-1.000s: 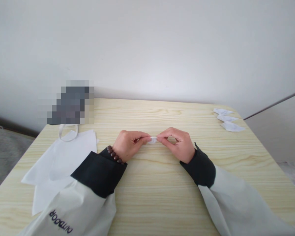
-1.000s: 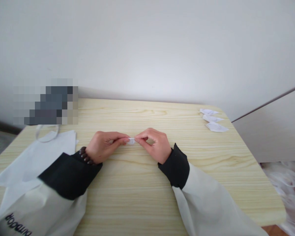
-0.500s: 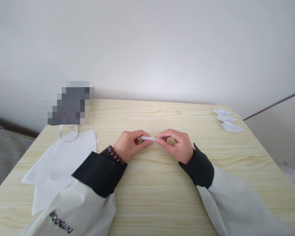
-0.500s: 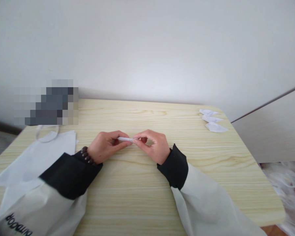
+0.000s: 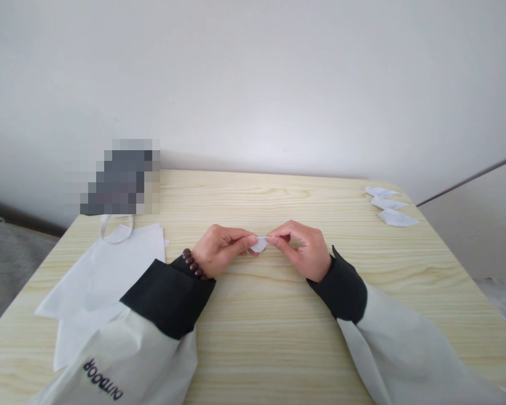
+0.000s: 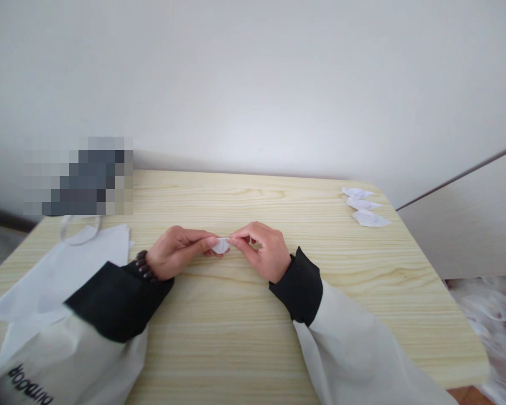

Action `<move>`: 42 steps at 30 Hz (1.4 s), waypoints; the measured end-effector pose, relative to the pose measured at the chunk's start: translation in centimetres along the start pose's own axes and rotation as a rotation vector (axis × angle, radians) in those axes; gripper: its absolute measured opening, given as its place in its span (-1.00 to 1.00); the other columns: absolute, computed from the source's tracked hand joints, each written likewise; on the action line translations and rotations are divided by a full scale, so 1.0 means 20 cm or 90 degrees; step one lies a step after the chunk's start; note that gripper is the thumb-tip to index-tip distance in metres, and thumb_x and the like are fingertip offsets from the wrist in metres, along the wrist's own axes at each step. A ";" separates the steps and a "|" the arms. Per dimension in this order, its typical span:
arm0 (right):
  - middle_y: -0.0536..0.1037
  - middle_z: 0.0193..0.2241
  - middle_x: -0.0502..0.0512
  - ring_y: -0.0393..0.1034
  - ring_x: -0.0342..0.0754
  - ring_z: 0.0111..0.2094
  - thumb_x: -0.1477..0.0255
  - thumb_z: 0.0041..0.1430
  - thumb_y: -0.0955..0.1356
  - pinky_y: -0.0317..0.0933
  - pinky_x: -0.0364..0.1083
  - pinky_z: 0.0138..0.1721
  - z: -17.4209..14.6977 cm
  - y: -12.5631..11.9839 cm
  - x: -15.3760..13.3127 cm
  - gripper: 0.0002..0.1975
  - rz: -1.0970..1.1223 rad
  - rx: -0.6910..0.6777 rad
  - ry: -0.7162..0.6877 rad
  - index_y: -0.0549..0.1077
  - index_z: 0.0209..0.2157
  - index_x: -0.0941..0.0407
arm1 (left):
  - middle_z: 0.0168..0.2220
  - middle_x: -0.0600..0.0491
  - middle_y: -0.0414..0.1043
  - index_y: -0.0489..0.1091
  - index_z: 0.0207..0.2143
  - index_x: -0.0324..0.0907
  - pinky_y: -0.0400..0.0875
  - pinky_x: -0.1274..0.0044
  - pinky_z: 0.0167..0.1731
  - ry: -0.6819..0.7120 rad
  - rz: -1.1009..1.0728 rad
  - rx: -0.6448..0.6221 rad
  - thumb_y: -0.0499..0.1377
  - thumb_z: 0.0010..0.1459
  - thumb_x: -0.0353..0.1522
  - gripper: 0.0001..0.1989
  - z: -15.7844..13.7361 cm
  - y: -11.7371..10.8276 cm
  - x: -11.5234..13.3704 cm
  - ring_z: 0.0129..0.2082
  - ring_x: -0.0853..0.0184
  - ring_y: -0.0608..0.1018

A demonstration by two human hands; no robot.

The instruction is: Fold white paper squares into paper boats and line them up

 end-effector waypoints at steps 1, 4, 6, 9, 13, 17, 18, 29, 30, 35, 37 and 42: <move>0.55 -0.50 0.01 0.36 -0.19 -0.49 0.44 0.12 0.34 0.23 -0.19 -0.45 0.00 0.00 0.00 -0.90 0.000 0.002 0.006 0.47 -0.44 0.12 | -0.45 0.02 0.56 0.51 -0.39 -0.25 0.42 0.61 -0.44 -0.003 -0.022 -0.009 0.07 0.14 -0.25 -0.71 0.00 0.00 0.00 -0.48 0.39 0.52; 0.53 -0.53 -0.01 0.34 -0.19 -0.53 0.40 0.12 0.34 0.22 -0.18 -0.46 0.00 0.00 0.01 -0.88 -0.007 0.015 0.045 0.47 -0.46 0.12 | -0.42 -0.02 0.56 0.50 -0.35 -0.27 0.43 0.57 -0.44 -0.024 -0.070 -0.009 0.07 0.14 -0.20 -0.67 0.01 0.01 -0.02 -0.48 0.38 0.52; 0.52 -0.56 -0.01 0.34 -0.19 -0.54 0.39 0.12 0.33 0.22 -0.19 -0.47 0.00 0.00 0.01 -0.86 -0.013 0.022 0.055 0.46 -0.47 0.12 | -0.44 -0.01 0.54 0.49 -0.32 -0.29 0.41 0.58 -0.47 -0.044 -0.074 0.016 0.16 0.05 -0.19 -0.68 0.01 0.02 -0.03 -0.50 0.39 0.51; 0.52 -0.57 -0.01 0.33 -0.20 -0.56 0.40 0.12 0.33 0.21 -0.20 -0.50 0.00 0.00 0.00 -0.87 -0.016 0.020 0.025 0.45 -0.48 0.12 | -0.50 0.04 0.51 0.48 -0.34 -0.28 0.36 0.61 -0.54 -0.061 -0.048 0.049 0.27 -0.07 -0.22 -0.69 0.01 0.02 -0.06 -0.54 0.40 0.48; 0.52 -0.56 -0.01 0.32 -0.21 -0.56 0.44 0.12 0.32 0.22 -0.20 -0.50 0.00 0.01 -0.03 -0.89 -0.012 0.009 -0.025 0.45 -0.47 0.11 | -0.50 0.04 0.53 0.51 -0.40 -0.27 0.39 0.58 -0.49 -0.066 -0.033 0.046 0.24 -0.03 -0.27 -0.77 0.01 0.03 -0.06 -0.51 0.38 0.50; 0.50 -0.55 0.00 0.31 -0.21 -0.54 0.48 0.12 0.32 0.21 -0.21 -0.48 -0.01 0.00 -0.03 -0.90 -0.006 0.009 -0.047 0.44 -0.46 0.13 | -0.44 0.02 0.56 0.53 -0.37 -0.25 0.47 0.52 -0.34 -0.089 -0.112 0.018 0.23 -0.01 -0.27 -0.78 0.00 0.03 -0.06 -0.43 0.32 0.57; 0.50 -0.55 0.00 0.30 -0.21 -0.54 0.48 0.12 0.32 0.21 -0.21 -0.48 -0.01 0.00 -0.03 -0.90 -0.003 0.011 -0.046 0.44 -0.46 0.13 | -0.44 0.02 0.57 0.52 -0.36 -0.25 0.48 0.52 -0.34 -0.096 -0.140 0.006 0.22 0.00 -0.26 -0.77 0.00 0.03 -0.05 -0.43 0.32 0.57; 0.49 -0.55 -0.03 0.30 -0.22 -0.55 0.43 0.11 0.34 0.19 -0.21 -0.48 -0.01 0.00 0.01 -0.89 0.049 -0.005 0.028 0.45 -0.46 0.14 | -0.41 -0.12 0.57 0.49 -0.38 -0.31 0.49 0.49 -0.40 -0.080 -0.239 -0.098 0.09 0.09 -0.06 -0.54 0.00 0.04 -0.03 -0.43 0.26 0.59; 0.49 -0.56 -0.03 0.30 -0.22 -0.55 0.42 0.11 0.34 0.19 -0.21 -0.48 -0.01 0.00 0.01 -0.89 0.041 0.004 0.031 0.45 -0.47 0.14 | -0.41 -0.12 0.57 0.48 -0.37 -0.31 0.49 0.49 -0.41 -0.082 -0.241 -0.091 0.09 0.08 -0.05 -0.53 0.00 0.04 -0.03 -0.44 0.27 0.59; 0.44 -0.58 -0.01 0.30 -0.19 -0.54 0.46 0.10 0.32 0.22 -0.18 -0.46 0.00 0.01 -0.01 -0.91 -0.009 0.118 0.021 0.43 -0.46 0.13 | -0.38 -0.06 0.55 0.40 -0.20 -0.29 0.50 0.54 -0.52 -0.121 -0.255 0.062 0.17 0.02 -0.09 -0.55 0.03 0.01 -0.08 -0.39 0.26 0.59; 0.46 -0.54 0.00 0.32 -0.19 -0.52 0.47 0.11 0.31 0.25 -0.18 -0.44 0.00 0.03 -0.03 -0.93 -0.004 0.150 -0.002 0.43 -0.43 0.12 | -0.35 -0.05 0.54 0.41 -0.24 -0.31 0.52 0.54 -0.49 -0.131 -0.264 0.096 0.21 0.00 -0.14 -0.59 0.04 -0.01 -0.09 -0.32 0.24 0.58; 0.48 -0.48 0.03 0.34 -0.18 -0.48 0.44 0.10 0.31 0.27 -0.16 -0.39 0.02 0.08 -0.08 -0.93 0.037 0.120 -0.004 0.42 -0.37 0.13 | -0.26 -0.02 0.54 0.42 -0.15 -0.27 0.54 0.53 -0.36 -0.119 -0.289 0.134 0.22 0.00 -0.19 -0.59 0.04 -0.03 -0.08 -0.24 0.25 0.56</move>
Point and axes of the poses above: each hand's wrist, its own z-axis towards the middle knuckle, its own y-axis out of the palm, x = y × z, the point moved 5 cm from there along z, towards the middle knuckle
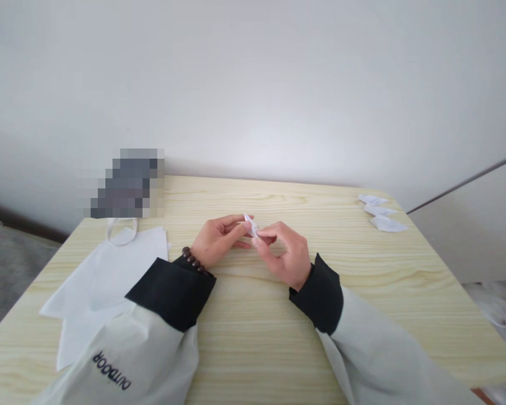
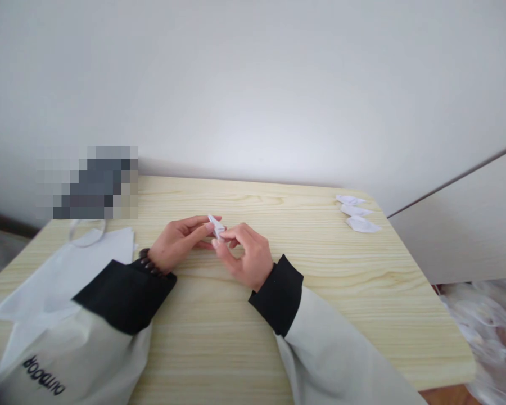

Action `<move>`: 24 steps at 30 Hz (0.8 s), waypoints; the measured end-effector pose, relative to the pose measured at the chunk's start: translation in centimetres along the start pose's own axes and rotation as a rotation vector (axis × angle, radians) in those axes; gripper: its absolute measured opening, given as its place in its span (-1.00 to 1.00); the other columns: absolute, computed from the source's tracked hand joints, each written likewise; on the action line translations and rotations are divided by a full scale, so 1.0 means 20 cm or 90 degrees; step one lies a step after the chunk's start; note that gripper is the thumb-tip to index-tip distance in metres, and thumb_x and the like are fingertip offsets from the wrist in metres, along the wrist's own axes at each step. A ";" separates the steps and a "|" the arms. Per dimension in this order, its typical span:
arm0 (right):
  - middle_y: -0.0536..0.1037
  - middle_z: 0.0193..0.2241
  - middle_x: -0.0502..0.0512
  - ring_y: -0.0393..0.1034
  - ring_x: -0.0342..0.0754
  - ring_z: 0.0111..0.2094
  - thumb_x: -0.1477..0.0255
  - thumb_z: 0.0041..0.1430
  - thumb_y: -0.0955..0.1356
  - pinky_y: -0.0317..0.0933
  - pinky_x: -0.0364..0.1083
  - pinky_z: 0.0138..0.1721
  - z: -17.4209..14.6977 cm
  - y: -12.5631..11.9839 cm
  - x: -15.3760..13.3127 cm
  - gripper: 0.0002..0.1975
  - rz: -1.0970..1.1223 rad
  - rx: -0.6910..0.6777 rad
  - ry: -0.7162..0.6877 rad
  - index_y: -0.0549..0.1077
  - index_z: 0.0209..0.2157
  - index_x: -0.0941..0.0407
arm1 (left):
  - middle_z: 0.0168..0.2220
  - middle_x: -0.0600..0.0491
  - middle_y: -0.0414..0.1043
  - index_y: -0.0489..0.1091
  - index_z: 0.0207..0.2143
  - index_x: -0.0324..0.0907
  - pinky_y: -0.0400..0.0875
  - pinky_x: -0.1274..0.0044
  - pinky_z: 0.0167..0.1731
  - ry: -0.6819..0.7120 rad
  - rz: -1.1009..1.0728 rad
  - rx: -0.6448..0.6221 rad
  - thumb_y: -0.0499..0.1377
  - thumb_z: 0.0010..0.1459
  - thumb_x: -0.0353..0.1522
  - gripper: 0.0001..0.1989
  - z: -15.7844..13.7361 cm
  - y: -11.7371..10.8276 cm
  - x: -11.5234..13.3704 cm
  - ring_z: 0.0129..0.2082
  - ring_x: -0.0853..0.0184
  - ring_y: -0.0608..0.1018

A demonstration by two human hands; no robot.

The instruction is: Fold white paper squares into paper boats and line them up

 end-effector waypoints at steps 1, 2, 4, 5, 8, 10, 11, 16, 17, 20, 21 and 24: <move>0.48 -0.48 0.03 0.34 -0.17 -0.47 0.43 0.10 0.30 0.26 -0.15 -0.38 0.00 0.00 0.00 -0.92 0.007 -0.015 0.018 0.41 -0.37 0.13 | -0.22 -0.02 0.53 0.41 -0.11 -0.26 0.53 0.53 -0.34 0.004 -0.005 -0.001 0.21 0.01 -0.20 -0.57 0.00 0.00 0.00 -0.22 0.25 0.55; 0.48 -0.48 0.03 0.33 -0.17 -0.47 0.42 0.11 0.29 0.25 -0.15 -0.39 0.01 0.00 0.01 -0.91 0.012 -0.021 0.039 0.41 -0.39 0.14 | -0.18 -0.02 0.52 0.40 -0.08 -0.25 0.53 0.53 -0.34 0.004 -0.008 -0.007 0.22 0.00 -0.20 -0.56 0.00 0.00 0.00 -0.19 0.23 0.54; 0.45 -0.53 0.00 0.29 -0.18 -0.50 0.40 0.12 0.28 0.22 -0.16 -0.42 0.02 0.00 0.03 -0.87 0.015 -0.029 0.081 0.39 -0.45 0.14 | -0.14 -0.03 0.50 0.40 -0.06 -0.26 0.54 0.52 -0.34 0.001 -0.003 -0.026 0.23 -0.02 -0.21 -0.53 -0.01 0.01 0.00 -0.16 0.21 0.53; 0.44 -0.56 -0.02 0.27 -0.19 -0.52 0.40 0.11 0.29 0.21 -0.17 -0.43 0.02 0.00 0.04 -0.87 0.017 -0.035 0.095 0.38 -0.47 0.14 | -0.12 -0.03 0.49 0.41 -0.07 -0.26 0.54 0.52 -0.34 -0.002 0.002 -0.033 0.23 -0.03 -0.22 -0.53 -0.01 0.02 0.00 -0.17 0.21 0.53; 0.42 -0.58 -0.04 0.23 -0.21 -0.54 0.41 0.08 0.32 0.19 -0.19 -0.45 0.02 0.01 0.06 -0.89 0.027 -0.062 0.114 0.37 -0.49 0.14 | -0.11 -0.04 0.49 0.43 -0.09 -0.27 0.53 0.51 -0.33 -0.004 0.013 -0.038 0.24 -0.04 -0.21 -0.53 -0.01 0.02 -0.01 -0.22 0.22 0.55; 0.43 -0.57 -0.05 0.23 -0.21 -0.54 0.42 0.06 0.32 0.19 -0.19 -0.45 0.02 0.01 0.06 -0.91 0.026 -0.068 0.120 0.37 -0.48 0.13 | -0.14 -0.04 0.50 0.44 -0.10 -0.27 0.53 0.50 -0.33 -0.001 0.022 -0.039 0.23 -0.04 -0.21 -0.54 -0.01 0.03 -0.01 -0.26 0.24 0.56; 0.43 -0.57 -0.05 0.23 -0.21 -0.54 0.42 0.05 0.33 0.19 -0.19 -0.45 0.02 0.02 0.06 -0.92 0.022 -0.066 0.122 0.37 -0.47 0.13 | -0.16 -0.04 0.51 0.44 -0.11 -0.27 0.53 0.49 -0.32 0.003 0.028 -0.040 0.23 -0.04 -0.21 -0.55 -0.01 0.03 -0.01 -0.27 0.24 0.57; 0.44 -0.58 -0.04 0.27 -0.20 -0.54 0.42 0.05 0.32 0.19 -0.20 -0.46 0.00 0.01 0.07 -0.93 -0.015 -0.040 0.124 0.36 -0.41 0.13 | -0.22 -0.05 0.53 0.45 -0.11 -0.30 0.52 0.50 -0.34 0.055 0.099 -0.015 0.19 0.00 -0.22 -0.57 -0.01 0.01 0.00 -0.31 0.25 0.57; 0.44 -0.58 -0.04 0.28 -0.20 -0.55 0.42 0.06 0.32 0.20 -0.20 -0.46 0.00 0.00 0.08 -0.93 -0.026 -0.033 0.123 0.36 -0.39 0.13 | -0.23 -0.05 0.53 0.45 -0.11 -0.30 0.52 0.51 -0.36 0.069 0.133 -0.004 0.18 0.01 -0.22 -0.58 -0.01 0.01 0.01 -0.35 0.27 0.57; 0.46 -0.57 -0.05 0.31 -0.20 -0.56 0.43 0.06 0.30 0.21 -0.21 -0.45 -0.01 0.01 0.09 -0.90 -0.063 -0.038 0.111 0.36 -0.33 0.12 | -0.29 -0.03 0.55 0.47 -0.13 -0.29 0.48 0.56 -0.47 0.128 0.276 0.030 0.12 0.05 -0.25 -0.62 -0.02 0.00 0.03 -0.47 0.33 0.55; 0.47 -0.56 -0.05 0.33 -0.20 -0.56 0.43 0.06 0.30 0.22 -0.21 -0.45 -0.01 0.02 0.10 -0.89 -0.076 -0.052 0.108 0.36 -0.31 0.11 | -0.30 -0.02 0.55 0.47 -0.14 -0.27 0.47 0.58 -0.49 0.159 0.325 0.034 0.11 0.06 -0.27 -0.64 -0.03 0.01 0.04 -0.46 0.34 0.55; 0.49 -0.55 -0.05 0.35 -0.20 -0.55 0.41 0.08 0.30 0.22 -0.22 -0.46 -0.02 0.05 0.11 -0.91 -0.098 -0.097 0.109 0.37 -0.33 0.09 | -0.33 0.00 0.54 0.48 -0.16 -0.23 0.42 0.63 -0.48 0.267 0.462 0.046 0.08 0.06 -0.32 -0.68 -0.05 0.03 0.07 -0.45 0.39 0.53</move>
Point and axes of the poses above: each hand's wrist, its own z-axis towards the middle knuckle, its own y-axis out of the palm, x = y × z, the point moved 5 cm from there along z, towards the middle knuckle
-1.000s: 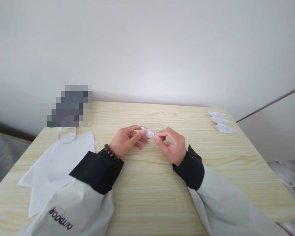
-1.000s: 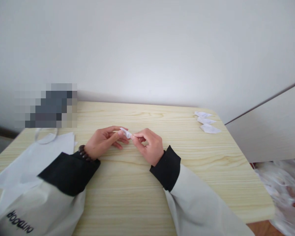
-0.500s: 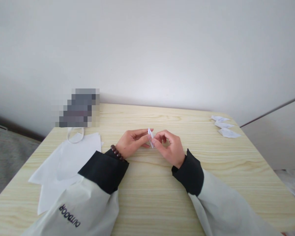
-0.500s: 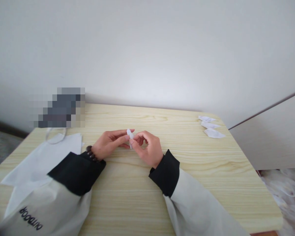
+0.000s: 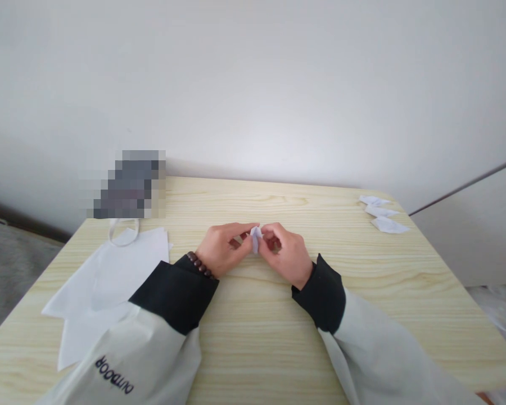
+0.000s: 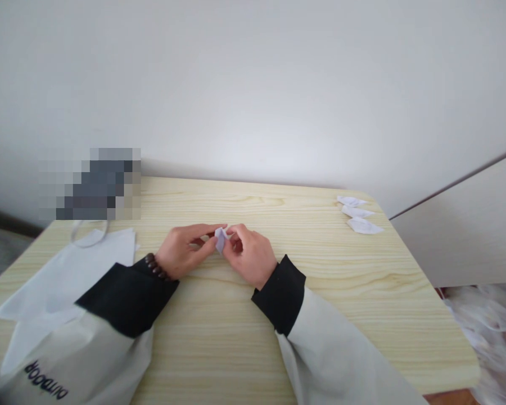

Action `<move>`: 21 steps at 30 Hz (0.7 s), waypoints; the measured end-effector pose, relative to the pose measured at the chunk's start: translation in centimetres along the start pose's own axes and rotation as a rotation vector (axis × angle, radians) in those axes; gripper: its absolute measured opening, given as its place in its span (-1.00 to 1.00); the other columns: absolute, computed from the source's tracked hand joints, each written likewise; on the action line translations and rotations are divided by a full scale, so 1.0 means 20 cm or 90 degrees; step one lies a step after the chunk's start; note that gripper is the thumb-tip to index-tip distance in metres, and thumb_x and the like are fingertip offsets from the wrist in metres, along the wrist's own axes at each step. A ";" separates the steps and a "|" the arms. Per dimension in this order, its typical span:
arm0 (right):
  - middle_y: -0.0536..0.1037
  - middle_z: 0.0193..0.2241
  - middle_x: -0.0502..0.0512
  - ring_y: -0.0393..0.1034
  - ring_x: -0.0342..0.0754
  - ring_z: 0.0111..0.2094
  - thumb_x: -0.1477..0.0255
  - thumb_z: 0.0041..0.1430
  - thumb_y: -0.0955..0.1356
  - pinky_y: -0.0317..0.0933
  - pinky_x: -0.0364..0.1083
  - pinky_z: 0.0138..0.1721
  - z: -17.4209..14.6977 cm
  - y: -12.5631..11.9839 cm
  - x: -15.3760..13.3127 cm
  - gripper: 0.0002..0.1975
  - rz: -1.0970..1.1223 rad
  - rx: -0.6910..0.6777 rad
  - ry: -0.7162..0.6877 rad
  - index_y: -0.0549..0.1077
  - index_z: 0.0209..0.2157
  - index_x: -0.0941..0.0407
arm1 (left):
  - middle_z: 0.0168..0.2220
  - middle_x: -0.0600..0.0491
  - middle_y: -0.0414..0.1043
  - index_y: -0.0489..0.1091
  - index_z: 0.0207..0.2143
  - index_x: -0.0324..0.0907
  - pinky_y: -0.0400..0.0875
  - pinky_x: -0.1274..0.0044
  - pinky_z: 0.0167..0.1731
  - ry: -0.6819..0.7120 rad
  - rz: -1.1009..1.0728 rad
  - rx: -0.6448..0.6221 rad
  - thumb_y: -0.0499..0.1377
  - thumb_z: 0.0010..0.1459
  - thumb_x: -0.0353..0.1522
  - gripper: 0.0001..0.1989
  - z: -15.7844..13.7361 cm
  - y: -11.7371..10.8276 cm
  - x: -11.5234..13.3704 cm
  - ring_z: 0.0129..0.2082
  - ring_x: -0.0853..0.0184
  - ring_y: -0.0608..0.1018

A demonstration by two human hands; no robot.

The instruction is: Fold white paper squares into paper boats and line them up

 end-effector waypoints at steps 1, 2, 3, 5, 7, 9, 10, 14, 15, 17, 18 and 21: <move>0.49 -0.55 -0.05 0.35 -0.20 -0.55 0.40 0.09 0.29 0.21 -0.23 -0.47 0.00 0.00 0.00 -0.93 0.000 -0.004 0.003 0.37 -0.36 0.09 | -0.35 0.01 0.53 0.47 -0.15 -0.22 0.41 0.62 -0.48 0.020 0.053 0.011 0.07 0.06 -0.33 -0.67 0.00 0.00 0.01 -0.47 0.40 0.52; 0.49 -0.55 -0.05 0.35 -0.21 -0.56 0.40 0.10 0.29 0.20 -0.23 -0.48 0.00 0.00 0.00 -0.93 0.003 0.002 0.005 0.38 -0.39 0.10 | -0.38 0.02 0.52 0.46 -0.13 -0.21 0.40 0.59 -0.48 0.026 0.111 0.027 0.07 0.05 -0.33 -0.66 -0.01 0.00 0.02 -0.49 0.40 0.50; 0.49 -0.56 -0.05 0.34 -0.21 -0.57 0.40 0.10 0.29 0.19 -0.24 -0.49 0.00 0.00 0.00 -0.93 0.008 0.013 0.008 0.38 -0.41 0.10 | -0.41 0.03 0.51 0.44 -0.11 -0.21 0.39 0.56 -0.47 0.019 0.172 0.043 0.08 0.04 -0.33 -0.65 -0.01 0.00 0.02 -0.51 0.38 0.49; 0.48 -0.58 -0.05 0.32 -0.22 -0.59 0.41 0.09 0.30 0.18 -0.25 -0.51 0.00 -0.01 -0.01 -0.91 0.014 0.037 0.011 0.39 -0.45 0.11 | -0.45 0.03 0.49 0.41 -0.08 -0.23 0.38 0.50 -0.45 -0.013 0.269 0.063 0.09 0.03 -0.31 -0.61 -0.01 0.01 0.02 -0.49 0.31 0.50; 0.48 -0.58 -0.06 0.31 -0.22 -0.59 0.42 0.08 0.30 0.18 -0.25 -0.52 0.00 -0.01 -0.02 -0.92 0.018 0.045 0.007 0.39 -0.46 0.11 | -0.46 0.02 0.48 0.41 -0.11 -0.23 0.36 0.49 -0.44 -0.027 0.302 0.055 0.08 0.04 -0.28 -0.63 -0.01 0.02 0.02 -0.47 0.29 0.50; 0.48 -0.58 -0.06 0.32 -0.22 -0.59 0.42 0.07 0.31 0.19 -0.25 -0.51 0.00 -0.01 -0.02 -0.93 0.022 0.039 0.002 0.40 -0.45 0.11 | -0.47 0.03 0.48 0.43 -0.17 -0.22 0.34 0.52 -0.45 -0.040 0.285 0.032 0.05 0.06 -0.31 -0.69 -0.01 0.04 0.02 -0.49 0.32 0.49; 0.48 -0.58 -0.06 0.32 -0.22 -0.59 0.43 0.07 0.31 0.19 -0.25 -0.51 0.00 -0.01 -0.02 -0.93 0.023 0.039 0.002 0.39 -0.45 0.11 | -0.48 0.05 0.48 0.44 -0.18 -0.21 0.32 0.54 -0.46 -0.050 0.270 0.024 0.04 0.07 -0.33 -0.70 -0.01 0.04 0.01 -0.51 0.34 0.48; 0.46 -0.60 -0.07 0.31 -0.22 -0.60 0.43 0.06 0.31 0.17 -0.25 -0.53 0.00 -0.02 -0.01 -0.91 -0.008 0.063 0.017 0.37 -0.50 0.10 | -0.53 0.09 0.46 0.42 -0.17 -0.21 0.28 0.57 -0.49 -0.079 0.251 0.025 0.03 0.06 -0.36 -0.70 -0.01 0.04 0.00 -0.57 0.39 0.45; 0.46 -0.60 -0.07 0.31 -0.22 -0.60 0.43 0.06 0.31 0.17 -0.24 -0.53 0.00 -0.02 -0.01 -0.91 -0.022 0.070 0.021 0.36 -0.50 0.10 | -0.54 0.08 0.45 0.42 -0.16 -0.21 0.27 0.57 -0.49 -0.081 0.261 0.030 0.04 0.05 -0.36 -0.69 -0.01 0.04 0.00 -0.57 0.38 0.45; 0.46 -0.60 -0.07 0.32 -0.21 -0.60 0.43 0.06 0.31 0.16 -0.23 -0.54 0.00 -0.02 -0.01 -0.92 -0.046 0.069 0.028 0.35 -0.50 0.10 | -0.53 0.06 0.45 0.42 -0.18 -0.20 0.26 0.55 -0.50 -0.080 0.290 0.039 0.04 0.05 -0.34 -0.70 -0.01 0.03 0.01 -0.55 0.34 0.46; 0.46 -0.59 -0.06 0.32 -0.21 -0.59 0.43 0.06 0.31 0.16 -0.23 -0.53 0.01 -0.02 -0.01 -0.93 -0.055 0.062 0.033 0.35 -0.49 0.10 | -0.52 0.05 0.45 0.43 -0.20 -0.20 0.25 0.55 -0.50 -0.077 0.304 0.042 0.03 0.06 -0.33 -0.72 -0.02 0.03 0.01 -0.54 0.33 0.46; 0.48 -0.57 -0.06 0.34 -0.19 -0.57 0.44 0.08 0.29 0.17 -0.22 -0.51 0.01 -0.01 -0.01 -0.97 -0.070 0.026 0.046 0.35 -0.41 0.09 | -0.52 0.05 0.45 0.42 -0.28 -0.18 0.22 0.55 -0.51 -0.069 0.311 0.036 0.01 0.09 -0.32 -0.76 -0.02 0.03 0.02 -0.53 0.32 0.46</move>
Point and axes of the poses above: each hand's wrist, its own z-axis towards the middle knuckle, its own y-axis out of the palm, x = y × z, the point moved 5 cm from there along z, towards the middle knuckle
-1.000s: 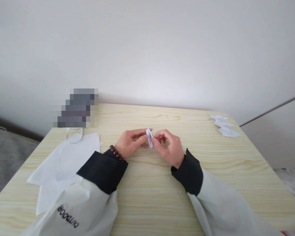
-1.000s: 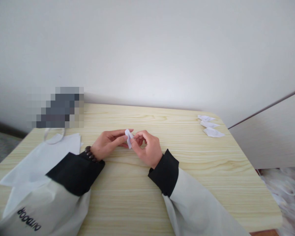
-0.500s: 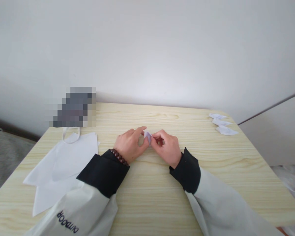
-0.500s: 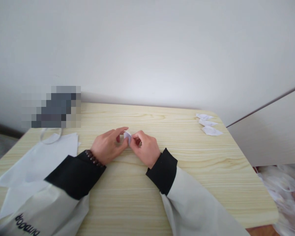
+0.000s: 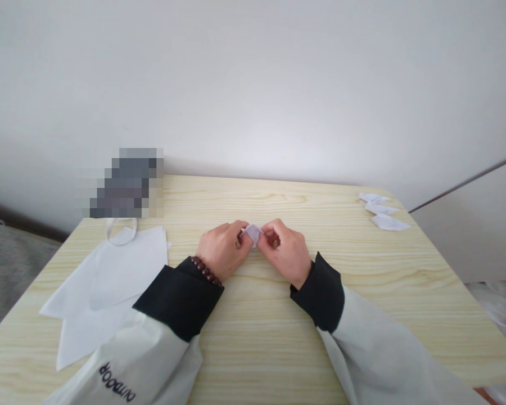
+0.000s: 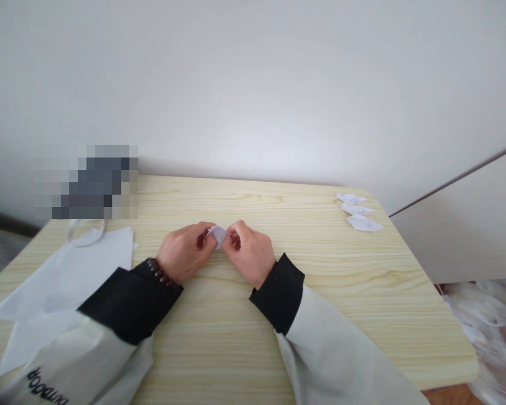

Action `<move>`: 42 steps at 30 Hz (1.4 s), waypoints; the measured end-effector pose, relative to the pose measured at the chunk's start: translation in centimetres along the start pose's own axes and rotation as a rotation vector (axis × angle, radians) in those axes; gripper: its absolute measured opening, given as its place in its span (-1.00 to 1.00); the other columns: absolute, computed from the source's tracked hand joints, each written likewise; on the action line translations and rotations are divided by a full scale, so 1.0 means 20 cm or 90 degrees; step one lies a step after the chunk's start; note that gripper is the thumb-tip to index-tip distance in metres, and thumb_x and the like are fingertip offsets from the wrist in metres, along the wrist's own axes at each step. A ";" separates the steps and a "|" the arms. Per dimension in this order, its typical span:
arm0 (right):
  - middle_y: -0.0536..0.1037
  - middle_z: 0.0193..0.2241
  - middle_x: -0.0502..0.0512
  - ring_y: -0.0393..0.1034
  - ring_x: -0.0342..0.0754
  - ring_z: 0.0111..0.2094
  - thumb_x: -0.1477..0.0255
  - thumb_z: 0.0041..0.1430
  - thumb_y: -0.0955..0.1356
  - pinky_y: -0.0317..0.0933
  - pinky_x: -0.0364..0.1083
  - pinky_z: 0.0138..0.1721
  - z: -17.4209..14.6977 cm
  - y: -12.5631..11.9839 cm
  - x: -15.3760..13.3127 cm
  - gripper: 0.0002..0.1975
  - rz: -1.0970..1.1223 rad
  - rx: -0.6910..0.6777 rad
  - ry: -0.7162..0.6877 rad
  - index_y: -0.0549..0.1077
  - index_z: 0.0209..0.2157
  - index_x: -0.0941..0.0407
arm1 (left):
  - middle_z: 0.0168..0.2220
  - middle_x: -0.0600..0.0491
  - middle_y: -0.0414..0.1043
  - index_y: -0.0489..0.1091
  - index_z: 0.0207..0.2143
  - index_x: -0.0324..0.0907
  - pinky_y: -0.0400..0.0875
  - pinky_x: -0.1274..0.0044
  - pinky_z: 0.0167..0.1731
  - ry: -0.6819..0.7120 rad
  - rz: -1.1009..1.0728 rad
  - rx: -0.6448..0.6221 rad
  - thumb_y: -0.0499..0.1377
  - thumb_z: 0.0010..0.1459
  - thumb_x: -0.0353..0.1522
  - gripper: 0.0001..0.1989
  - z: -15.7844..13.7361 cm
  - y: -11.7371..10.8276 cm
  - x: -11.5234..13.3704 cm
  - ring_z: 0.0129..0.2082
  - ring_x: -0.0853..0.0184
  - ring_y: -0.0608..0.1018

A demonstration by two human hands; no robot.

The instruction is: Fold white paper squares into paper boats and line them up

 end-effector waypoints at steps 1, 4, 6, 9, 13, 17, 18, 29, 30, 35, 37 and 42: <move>0.48 -0.56 -0.07 0.35 -0.19 -0.57 0.43 0.08 0.29 0.18 -0.22 -0.50 0.00 0.00 0.00 -0.96 -0.003 -0.010 0.001 0.35 -0.38 0.09 | -0.52 0.05 0.45 0.41 -0.28 -0.18 0.22 0.55 -0.51 -0.001 -0.015 -0.006 0.01 0.10 -0.32 -0.77 0.00 0.00 0.00 -0.53 0.33 0.46; 0.48 -0.55 -0.08 0.34 -0.19 -0.57 0.41 0.10 0.30 0.18 -0.21 -0.49 0.00 0.01 0.00 -0.91 0.005 -0.031 -0.008 0.34 -0.31 0.08 | -0.50 0.10 0.46 0.36 -0.28 -0.17 0.25 0.56 -0.49 -0.020 -0.098 -0.027 0.04 0.09 -0.31 -0.81 0.00 0.01 -0.01 -0.52 0.35 0.47; 0.47 -0.56 -0.08 0.35 -0.19 -0.57 0.41 0.10 0.29 0.18 -0.22 -0.50 0.00 0.02 0.01 -0.90 0.022 -0.031 -0.013 0.34 -0.29 0.08 | -0.49 0.12 0.46 0.32 -0.27 -0.16 0.26 0.58 -0.49 -0.041 -0.160 -0.036 0.08 0.06 -0.31 -0.83 0.01 0.01 -0.02 -0.53 0.38 0.47; 0.47 -0.56 -0.08 0.36 -0.19 -0.56 0.43 0.10 0.29 0.19 -0.22 -0.51 -0.01 0.01 0.01 -0.91 0.040 0.000 -0.026 0.35 -0.30 0.08 | -0.50 0.15 0.44 0.28 -0.24 -0.17 0.27 0.60 -0.52 -0.070 -0.230 -0.036 0.11 0.02 -0.35 -0.79 0.01 0.02 -0.03 -0.55 0.41 0.46; 0.52 -0.46 0.00 0.39 -0.18 -0.49 0.47 0.13 0.27 0.25 -0.21 -0.42 -0.01 -0.02 0.00 -0.90 0.050 0.044 -0.098 0.41 -0.32 0.09 | -0.45 0.11 0.47 0.29 -0.20 -0.18 0.32 0.59 -0.50 -0.090 -0.355 -0.057 0.10 0.03 -0.36 -0.76 0.02 0.03 -0.04 -0.50 0.40 0.49; 0.54 -0.38 0.05 0.42 -0.15 -0.40 0.46 0.16 0.26 0.29 -0.18 -0.32 -0.01 -0.05 -0.02 -0.87 0.060 0.056 -0.169 0.44 -0.28 0.10 | -0.44 0.07 0.47 0.24 -0.12 -0.23 0.38 0.59 -0.57 -0.145 -0.610 -0.165 0.14 0.03 -0.28 -0.64 0.02 0.06 -0.06 -0.52 0.39 0.49; 0.54 -0.38 0.06 0.42 -0.15 -0.39 0.46 0.17 0.26 0.30 -0.17 -0.31 -0.01 -0.05 -0.02 -0.86 0.060 0.057 -0.180 0.44 -0.27 0.10 | -0.44 0.07 0.46 0.22 -0.10 -0.24 0.40 0.58 -0.57 -0.155 -0.663 -0.187 0.17 0.00 -0.27 -0.59 0.02 0.06 -0.06 -0.51 0.38 0.50; 0.52 -0.50 0.01 0.41 -0.16 -0.46 0.53 0.11 0.26 0.25 -0.18 -0.41 -0.02 -0.04 -0.06 -0.84 -0.024 0.055 -0.250 0.46 -0.33 0.09 | -0.37 0.14 0.34 0.23 -0.14 -0.22 0.44 0.59 -0.59 -0.197 -0.706 -0.183 0.29 -0.23 -0.42 -0.47 0.03 0.06 -0.08 -0.51 0.43 0.50; 0.51 -0.50 0.01 0.40 -0.16 -0.46 0.54 0.11 0.26 0.25 -0.18 -0.42 -0.02 -0.04 -0.06 -0.84 -0.024 0.059 -0.253 0.46 -0.33 0.09 | -0.33 0.11 0.36 0.25 -0.14 -0.22 0.44 0.59 -0.57 -0.193 -0.702 -0.188 0.29 -0.22 -0.42 -0.49 0.03 0.06 -0.08 -0.50 0.42 0.51; 0.51 -0.49 0.02 0.39 -0.16 -0.46 0.51 0.15 0.26 0.25 -0.18 -0.41 -0.02 -0.06 -0.03 -0.84 -0.027 0.073 -0.261 0.48 -0.31 0.09 | -0.28 -0.02 0.51 0.36 -0.17 -0.26 0.47 0.40 -0.19 -0.177 -0.761 -0.278 0.26 -0.12 -0.38 -0.61 0.02 0.06 -0.08 -0.31 0.29 0.57; 0.51 -0.47 0.03 0.40 -0.16 -0.44 0.48 0.17 0.27 0.26 -0.17 -0.40 -0.02 -0.06 -0.03 -0.83 -0.038 0.063 -0.270 0.49 -0.28 0.07 | -0.29 -0.05 0.54 0.40 -0.19 -0.27 0.46 0.34 -0.16 -0.187 -0.811 -0.328 0.26 -0.10 -0.34 -0.64 0.02 0.06 -0.08 -0.29 0.23 0.58; 0.53 -0.40 0.05 0.41 -0.13 -0.39 0.47 0.17 0.27 0.26 -0.14 -0.35 -0.02 -0.06 -0.03 -0.82 -0.065 0.017 -0.302 0.50 -0.26 0.05 | -0.34 -0.06 0.56 0.46 -0.26 -0.27 0.50 0.40 -0.24 -0.234 -0.821 -0.318 0.27 -0.07 -0.24 -0.66 0.02 0.06 -0.10 -0.35 0.23 0.59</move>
Point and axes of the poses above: each hand's wrist, its own z-axis towards the middle knuckle, its own y-axis out of the palm, x = y × z, the point moved 5 cm from there along z, towards the middle knuckle
